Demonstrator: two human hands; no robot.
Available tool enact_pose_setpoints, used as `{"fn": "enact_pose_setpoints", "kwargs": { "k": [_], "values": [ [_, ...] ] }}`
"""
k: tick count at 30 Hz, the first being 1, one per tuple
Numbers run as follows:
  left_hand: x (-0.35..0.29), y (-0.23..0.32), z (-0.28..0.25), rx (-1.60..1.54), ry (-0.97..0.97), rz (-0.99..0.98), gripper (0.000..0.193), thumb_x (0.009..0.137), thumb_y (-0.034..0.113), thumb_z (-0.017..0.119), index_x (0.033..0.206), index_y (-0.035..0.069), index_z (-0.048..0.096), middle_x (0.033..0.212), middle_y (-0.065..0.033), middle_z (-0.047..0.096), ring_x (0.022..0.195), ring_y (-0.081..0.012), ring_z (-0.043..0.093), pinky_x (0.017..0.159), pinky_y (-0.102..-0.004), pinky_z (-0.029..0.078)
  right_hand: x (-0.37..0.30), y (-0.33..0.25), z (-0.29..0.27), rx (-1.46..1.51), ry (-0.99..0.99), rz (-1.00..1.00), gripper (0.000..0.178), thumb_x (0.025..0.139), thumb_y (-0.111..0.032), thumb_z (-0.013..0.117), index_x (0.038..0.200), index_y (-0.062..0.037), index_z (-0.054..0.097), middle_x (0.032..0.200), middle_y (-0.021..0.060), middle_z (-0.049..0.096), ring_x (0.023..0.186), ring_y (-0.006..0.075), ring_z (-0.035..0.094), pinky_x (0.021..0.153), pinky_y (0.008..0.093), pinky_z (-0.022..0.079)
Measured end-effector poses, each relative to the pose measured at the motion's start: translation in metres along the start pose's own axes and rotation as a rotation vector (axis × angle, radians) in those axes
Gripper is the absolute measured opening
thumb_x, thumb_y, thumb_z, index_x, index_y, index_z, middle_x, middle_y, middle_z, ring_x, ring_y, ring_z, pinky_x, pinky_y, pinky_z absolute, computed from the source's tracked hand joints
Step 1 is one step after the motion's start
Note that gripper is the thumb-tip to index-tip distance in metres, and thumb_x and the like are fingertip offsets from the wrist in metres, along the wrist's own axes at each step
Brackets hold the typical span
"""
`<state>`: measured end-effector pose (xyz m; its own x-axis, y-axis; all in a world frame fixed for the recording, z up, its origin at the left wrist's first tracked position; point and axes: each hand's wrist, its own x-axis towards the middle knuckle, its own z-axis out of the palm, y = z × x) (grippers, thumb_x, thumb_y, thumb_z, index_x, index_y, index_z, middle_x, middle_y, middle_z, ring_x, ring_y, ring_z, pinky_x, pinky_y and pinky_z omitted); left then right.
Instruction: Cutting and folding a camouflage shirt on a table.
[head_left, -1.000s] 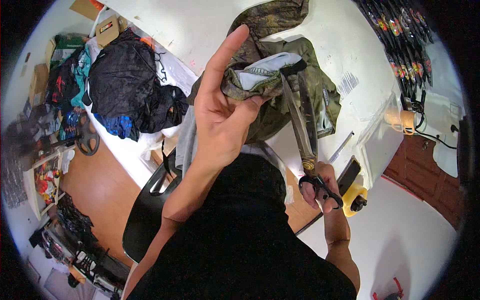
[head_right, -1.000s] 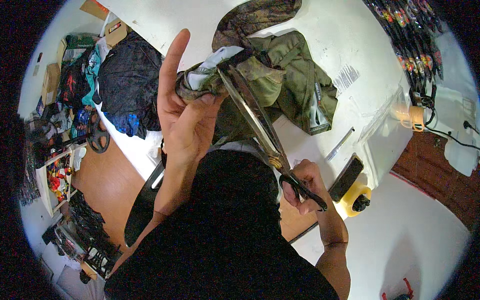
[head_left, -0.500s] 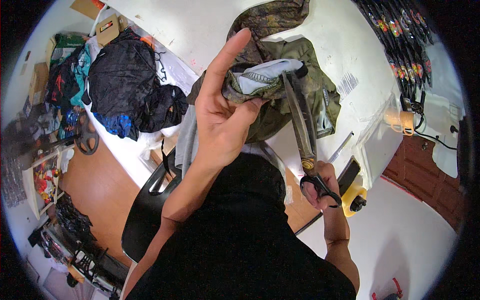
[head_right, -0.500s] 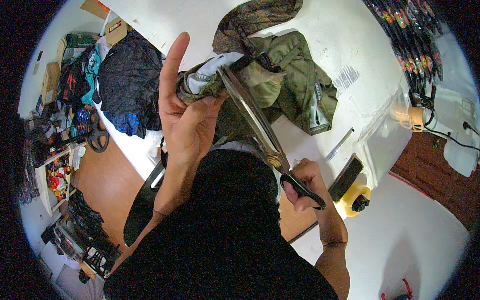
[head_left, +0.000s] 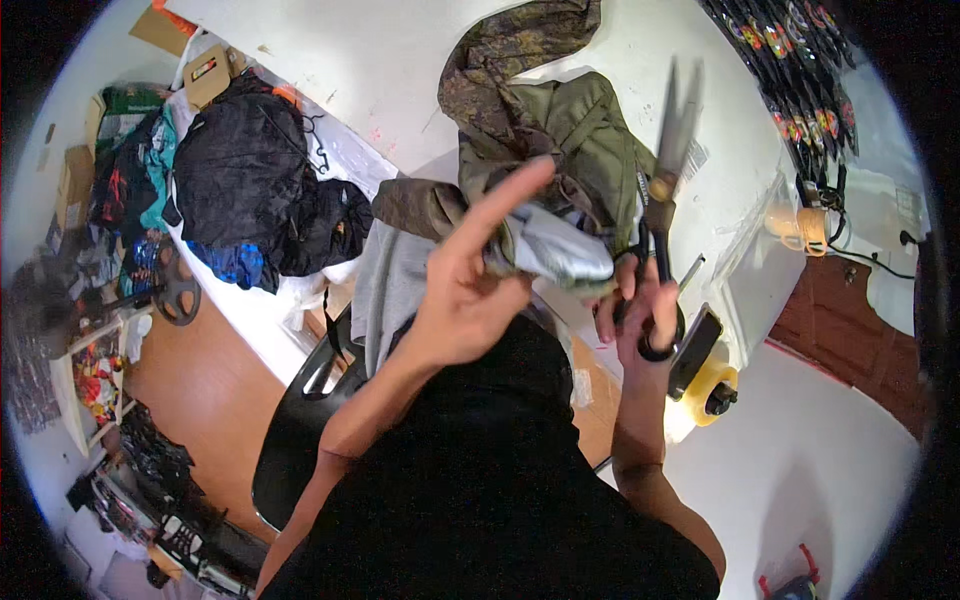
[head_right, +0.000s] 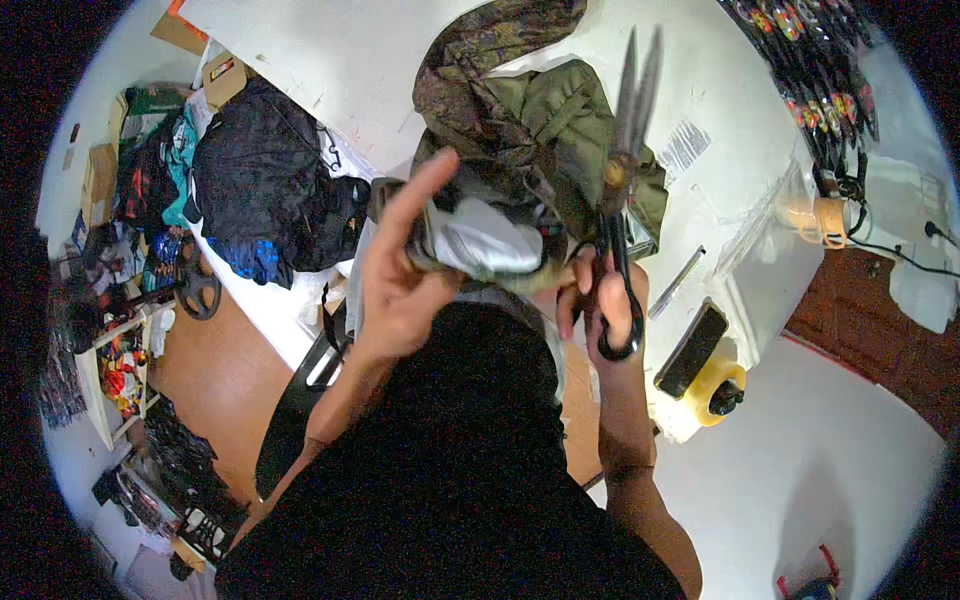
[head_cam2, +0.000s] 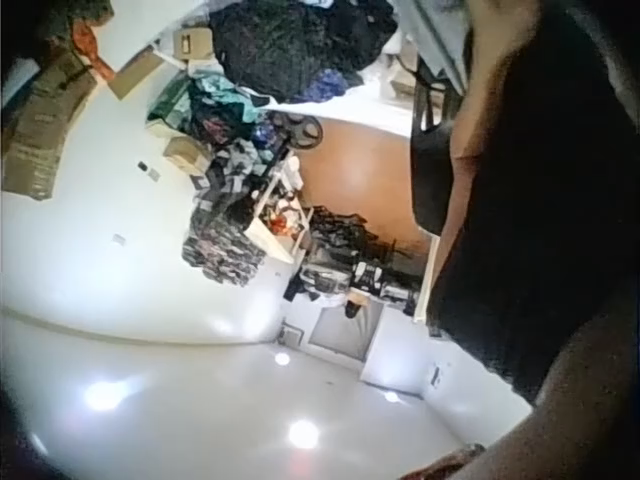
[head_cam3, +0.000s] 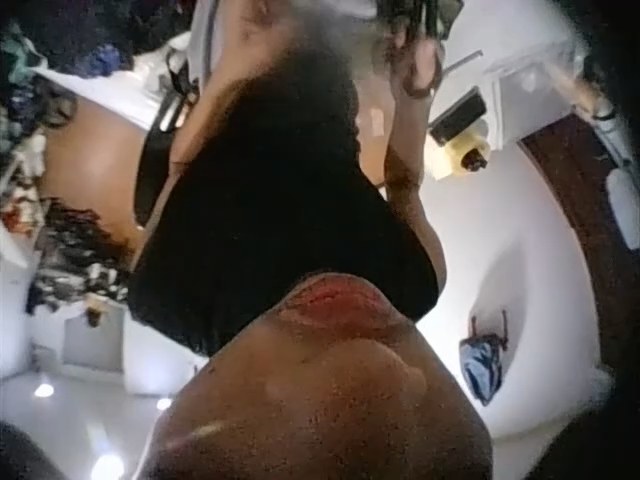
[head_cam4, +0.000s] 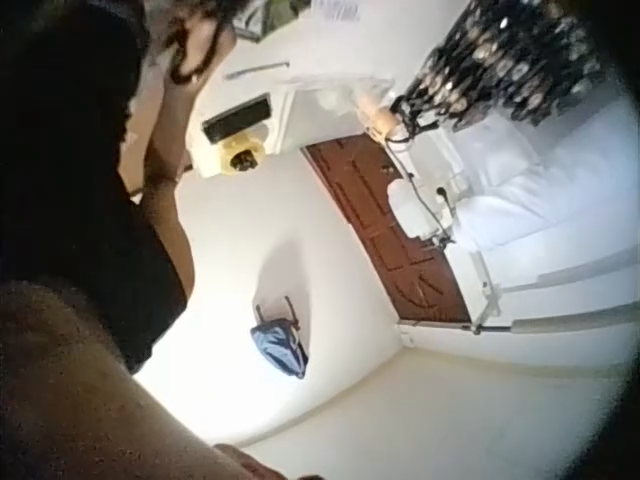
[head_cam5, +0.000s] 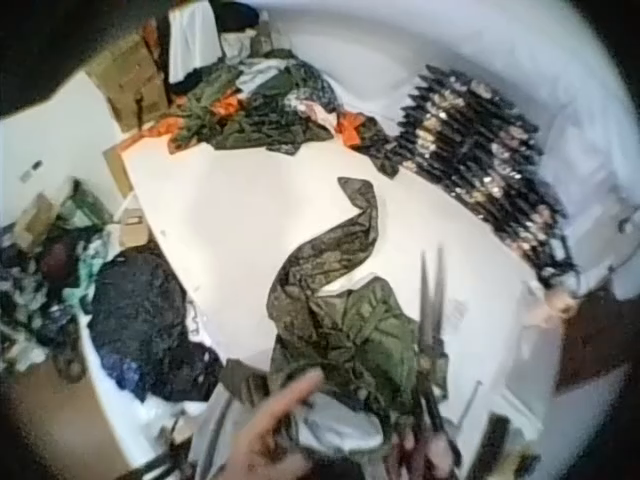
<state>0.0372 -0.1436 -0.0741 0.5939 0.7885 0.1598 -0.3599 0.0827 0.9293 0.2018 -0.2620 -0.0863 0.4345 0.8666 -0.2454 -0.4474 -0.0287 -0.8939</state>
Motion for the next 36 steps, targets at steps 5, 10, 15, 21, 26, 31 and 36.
{"fn": "enact_pose_setpoints", "kwargs": {
  "k": [5,10,15,21,26,31,36],
  "values": [
    [-0.029,-0.015,0.001,0.159,-0.208,0.025,0.063,0.068,-0.012,0.045,0.129,0.002,0.049,0.128,-0.0147,0.054,0.121,-0.0210,0.050,0.098,-0.0284,0.037,0.017,0.014,0.017,-0.104,0.177,0.069,0.029,0.075,-0.010,0.072,0.065,-0.0104,0.045,0.054,-0.0019,0.048,0.040,0.0071,0.044,0.037,0.0218,0.031],
    [-0.041,-0.014,0.000,0.349,-0.192,-0.102,0.051,0.072,-0.006,0.055,0.121,0.005,0.055,0.113,-0.0125,0.062,0.098,-0.0203,0.065,0.081,-0.0257,0.048,0.016,0.011,0.015,-0.057,0.225,0.048,0.031,0.073,-0.003,0.071,0.064,-0.0106,0.042,0.054,-0.0013,0.048,0.037,0.0061,0.041,0.034,0.0200,0.029],
    [-0.042,-0.022,-0.011,0.477,-0.068,-0.125,0.036,0.074,-0.004,0.059,0.109,0.004,0.057,0.098,-0.0132,0.064,0.086,-0.0223,0.067,0.074,-0.0286,0.049,0.014,-0.010,0.012,0.029,0.318,-0.053,0.034,0.072,-0.001,0.071,0.062,-0.0111,0.040,0.055,-0.0002,0.045,0.032,0.0085,0.040,0.031,0.0211,0.032],
    [-0.034,-0.030,-0.031,0.674,0.081,-0.175,0.023,0.072,0.000,0.063,0.096,-0.002,0.060,0.080,-0.0153,0.065,0.075,-0.0222,0.066,0.068,-0.0300,0.049,0.013,-0.008,0.001,0.083,0.278,-0.189,0.033,0.070,0.002,0.069,0.063,-0.0100,0.040,0.056,0.0003,0.043,0.032,0.0096,0.040,0.029,0.0221,0.033],
    [-0.026,-0.024,-0.036,0.767,0.124,-0.199,0.019,0.071,0.001,0.065,0.089,-0.002,0.062,0.075,-0.0154,0.063,0.070,-0.0253,0.064,0.064,-0.0307,0.048,0.012,-0.009,0.004,0.054,0.256,-0.132,0.029,0.070,0.001,0.069,0.064,-0.0079,0.043,0.051,0.0036,0.047,0.030,0.0104,0.040,0.028,0.0220,0.033],
    [-0.017,-0.021,-0.043,0.848,0.134,-0.048,0.015,0.071,0.003,0.068,0.084,-0.003,0.063,0.067,-0.0140,0.057,0.062,-0.0277,0.056,0.059,-0.0316,0.043,0.012,-0.014,-0.001,-0.095,0.285,-0.140,0.027,0.075,-0.006,0.070,0.063,-0.0070,0.046,0.050,0.0039,0.050,0.031,0.0093,0.041,0.029,0.0209,0.030],
    [-0.013,-0.015,-0.041,0.800,0.126,-0.085,0.018,0.078,0.004,0.068,0.078,-0.008,0.054,0.064,-0.0094,0.048,0.063,-0.0101,0.042,0.056,-0.0268,0.037,0.036,-0.020,-0.020,-0.616,0.569,-0.144,0.021,0.078,-0.015,0.075,0.075,0.0005,0.061,0.053,0.0011,0.053,0.041,0.0052,0.044,0.039,0.0206,0.029]
  ]
}}
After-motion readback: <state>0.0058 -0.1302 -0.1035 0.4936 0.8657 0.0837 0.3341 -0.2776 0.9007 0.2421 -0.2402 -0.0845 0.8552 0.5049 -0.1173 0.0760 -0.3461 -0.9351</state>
